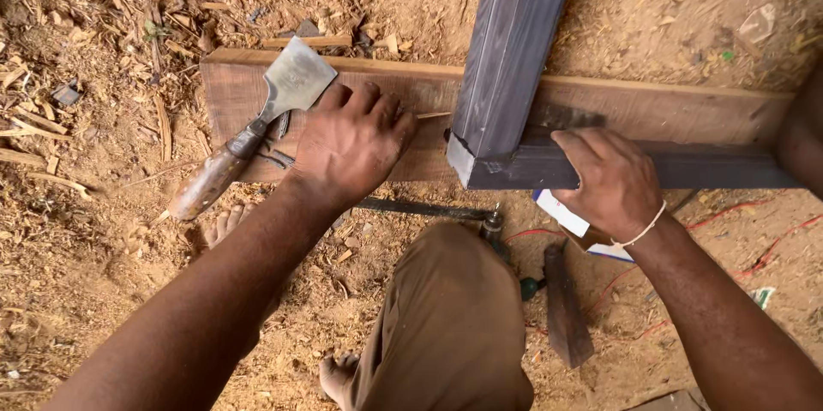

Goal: The person assembles a metal frame by drilling holes into the metal corners using a power drill and then fastening the pieces with screws and a hammer while other people assist by holding the frame in place on a wooden block.

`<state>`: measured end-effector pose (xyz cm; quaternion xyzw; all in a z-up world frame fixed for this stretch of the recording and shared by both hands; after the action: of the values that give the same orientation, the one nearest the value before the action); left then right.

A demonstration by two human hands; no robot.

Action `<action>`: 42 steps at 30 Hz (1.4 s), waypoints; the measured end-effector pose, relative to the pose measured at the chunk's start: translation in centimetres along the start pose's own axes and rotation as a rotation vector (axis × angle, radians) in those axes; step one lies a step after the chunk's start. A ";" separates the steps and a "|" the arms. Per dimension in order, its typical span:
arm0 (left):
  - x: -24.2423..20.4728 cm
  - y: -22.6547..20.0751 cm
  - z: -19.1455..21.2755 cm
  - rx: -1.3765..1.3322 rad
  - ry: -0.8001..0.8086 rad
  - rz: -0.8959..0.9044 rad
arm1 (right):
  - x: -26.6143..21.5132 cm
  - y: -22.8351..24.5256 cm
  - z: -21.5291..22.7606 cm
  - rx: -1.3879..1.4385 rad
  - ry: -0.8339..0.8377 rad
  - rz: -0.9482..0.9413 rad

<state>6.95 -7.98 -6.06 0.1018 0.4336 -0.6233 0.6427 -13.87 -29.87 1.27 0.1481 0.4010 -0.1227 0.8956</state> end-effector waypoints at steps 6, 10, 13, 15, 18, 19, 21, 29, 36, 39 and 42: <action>1.0 0.1 -0.1 0.056 -0.008 0.014 | 0.2 -0.6 -0.6 -0.040 0.039 0.046; 1.3 0.3 0.5 0.047 0.018 0.015 | 0.0 -0.7 -0.6 -0.040 0.040 0.068; 1.4 0.6 1.3 0.020 0.137 0.001 | 0.1 -0.8 -0.5 -0.031 0.040 0.073; 1.5 0.6 1.7 0.050 0.145 0.006 | 0.0 -0.9 -0.6 -0.041 0.045 0.072; 1.2 0.6 1.8 -0.016 0.120 0.018 | 0.0 -1.0 -0.8 -0.055 0.034 0.088; 1.2 0.7 1.6 -0.118 0.092 0.030 | -0.1 -1.0 -0.8 -0.058 0.022 0.112; 1.8 0.7 0.8 -0.090 0.098 0.041 | -1.1 -1.5 -0.3 -0.058 0.030 0.098; 4.1 -0.7 1.1 -0.031 0.136 0.113 | -0.1 -0.6 0.1 -0.036 0.029 0.071; 4.3 0.5 0.3 -0.162 -0.370 0.111 | -0.4 -0.1 -0.2 -0.057 -0.045 0.070; 2.5 0.6 2.0 -0.306 -0.361 0.109 | -5.8 -1.2 -3.2 0.042 -0.322 -0.013; 2.0 1.1 4.5 -0.482 -0.288 0.150 | -13.0 -3.1 -12.4 0.426 -0.558 -0.444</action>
<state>9.54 -12.24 -5.19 -0.1116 0.4650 -0.4611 0.7475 -31.79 -26.89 2.71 0.2011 0.1306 -0.4288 0.8710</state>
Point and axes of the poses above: each hand's wrist, its own x-axis towards the middle knuckle, its own z-axis out of the back of the hand, y = z × x, the point moved 3 cm from there along x, towards the middle knuckle, and after that the axes turned 14 degrees about y, right-handed, at the moved point
